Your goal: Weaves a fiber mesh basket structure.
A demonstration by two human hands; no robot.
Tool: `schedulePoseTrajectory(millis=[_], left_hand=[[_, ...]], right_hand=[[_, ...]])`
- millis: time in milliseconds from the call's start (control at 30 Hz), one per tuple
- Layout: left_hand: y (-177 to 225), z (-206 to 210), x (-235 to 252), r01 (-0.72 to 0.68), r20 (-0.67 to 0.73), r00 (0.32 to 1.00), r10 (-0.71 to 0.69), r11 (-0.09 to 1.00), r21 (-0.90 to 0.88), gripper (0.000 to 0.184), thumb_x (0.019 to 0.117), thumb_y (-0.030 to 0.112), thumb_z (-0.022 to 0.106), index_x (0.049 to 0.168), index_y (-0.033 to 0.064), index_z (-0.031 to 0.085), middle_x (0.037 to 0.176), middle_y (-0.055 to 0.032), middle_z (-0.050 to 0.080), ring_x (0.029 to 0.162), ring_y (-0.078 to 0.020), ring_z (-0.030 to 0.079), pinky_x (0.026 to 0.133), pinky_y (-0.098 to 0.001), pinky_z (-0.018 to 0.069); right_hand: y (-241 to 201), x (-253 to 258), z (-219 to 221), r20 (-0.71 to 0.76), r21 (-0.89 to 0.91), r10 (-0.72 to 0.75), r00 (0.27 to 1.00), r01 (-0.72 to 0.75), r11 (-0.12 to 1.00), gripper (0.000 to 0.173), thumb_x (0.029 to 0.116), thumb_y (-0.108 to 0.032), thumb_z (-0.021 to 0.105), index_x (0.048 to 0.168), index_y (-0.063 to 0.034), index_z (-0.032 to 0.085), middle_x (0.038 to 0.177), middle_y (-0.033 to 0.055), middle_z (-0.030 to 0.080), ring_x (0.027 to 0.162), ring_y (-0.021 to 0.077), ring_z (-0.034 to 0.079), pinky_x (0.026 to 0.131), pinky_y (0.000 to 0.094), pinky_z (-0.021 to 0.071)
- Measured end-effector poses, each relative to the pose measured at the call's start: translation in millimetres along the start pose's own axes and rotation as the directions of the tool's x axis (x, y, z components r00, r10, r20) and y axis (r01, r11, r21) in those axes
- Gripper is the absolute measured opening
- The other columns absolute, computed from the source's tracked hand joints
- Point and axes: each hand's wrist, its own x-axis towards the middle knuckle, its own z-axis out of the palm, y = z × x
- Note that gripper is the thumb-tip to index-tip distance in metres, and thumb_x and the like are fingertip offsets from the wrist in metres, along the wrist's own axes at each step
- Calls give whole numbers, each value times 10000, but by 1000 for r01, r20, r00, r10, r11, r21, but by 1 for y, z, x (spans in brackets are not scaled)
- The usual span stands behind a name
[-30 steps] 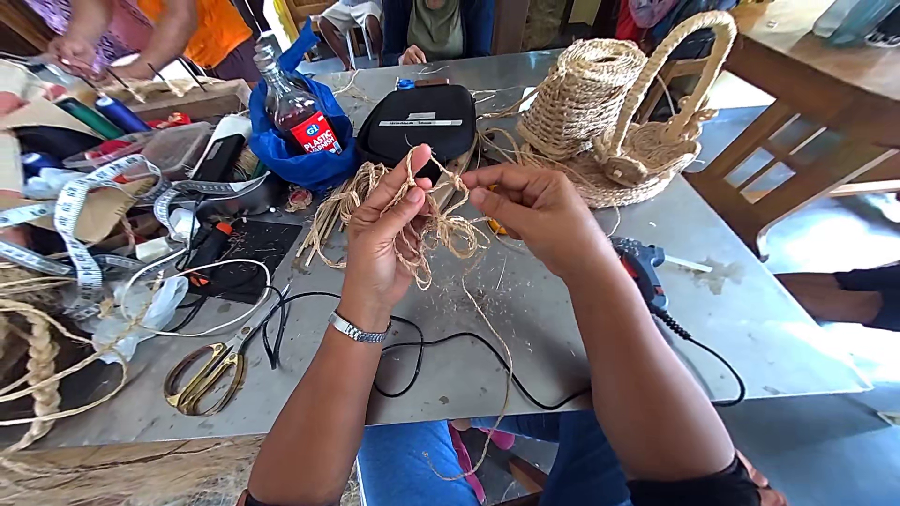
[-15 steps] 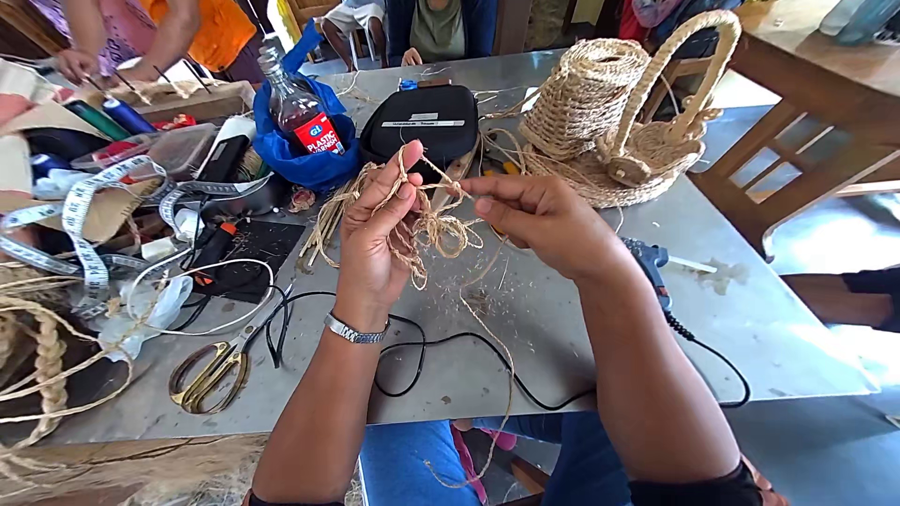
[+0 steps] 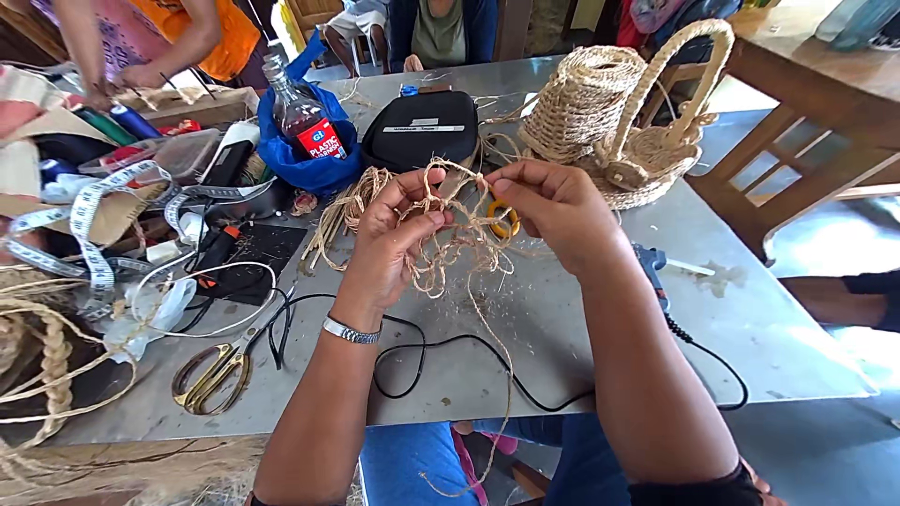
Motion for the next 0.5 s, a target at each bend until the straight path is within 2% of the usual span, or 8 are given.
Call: schedulePoseTrajectory(millis=[100,167,233,300,333,400,433,500], left_hand=[[0,-2,1,6,12,1000,-6,1000,9,448,958,-51,557,1369,126,557,1142,-15,630,949,-130,678,843,-330,607],[1,-3,1,5,27,1000,-6,999,38,487,954,-27,575,1407,142,521,1187,-32,612,940,-153,682,826,-339,615],[3,-3,0,-30,50,998,25,994,101,568,953,63,593,1496,152,455,1285,-61,610,915,-170,687,759,-309,612],[6,-2,-2,-93,73,994,80,978,186,574,980,137,625,1525,134,444,1324,-86,618,869,-182,695,674,-293,616],[8,-1,-3,-128,85,990,111,963,239,539,992,159,635,1505,115,475,1322,-85,622,852,-174,695,644,-281,615],[9,3,-4,-181,83,983,162,915,359,395,995,155,653,1380,84,602,1288,-59,660,800,-132,698,594,-243,603],[8,4,-5,-196,75,981,181,888,417,320,991,141,660,1305,81,655,1251,-42,681,755,-111,684,572,-231,583],[6,6,-5,-213,57,975,213,839,501,224,978,111,675,1198,81,704,1144,-23,709,657,-88,642,524,-215,543]], right_hand=[[2,1,-2,-9,-19,-31,999,31,999,138,1014,-172,643,1087,-98,733,734,-73,647,524,-20,449,469,153,342],[3,1,-2,-17,-49,-35,999,34,998,132,1012,-183,648,1075,-103,733,722,-76,637,531,-18,452,478,156,347],[4,1,-1,-22,-103,-53,998,50,993,136,1010,-197,653,1062,-101,734,690,-82,602,529,-15,448,490,156,358],[4,1,0,-5,-183,-104,995,101,978,154,1008,-220,655,1056,-95,730,653,-81,541,525,-3,430,498,167,362],[3,-1,2,3,-228,-137,991,134,964,160,1005,-233,658,1053,-96,725,644,-77,528,519,3,425,491,172,357],[0,-5,6,22,-312,-219,975,215,925,154,1005,-238,662,1048,-95,697,640,-57,510,506,25,417,468,186,345],[-1,-8,8,28,-340,-257,966,251,906,134,1004,-215,665,1042,-87,682,632,-34,506,482,46,413,437,196,337],[-3,-10,10,45,-369,-299,953,294,882,106,999,-181,672,1038,-83,679,650,-20,519,490,53,421,443,196,349]])
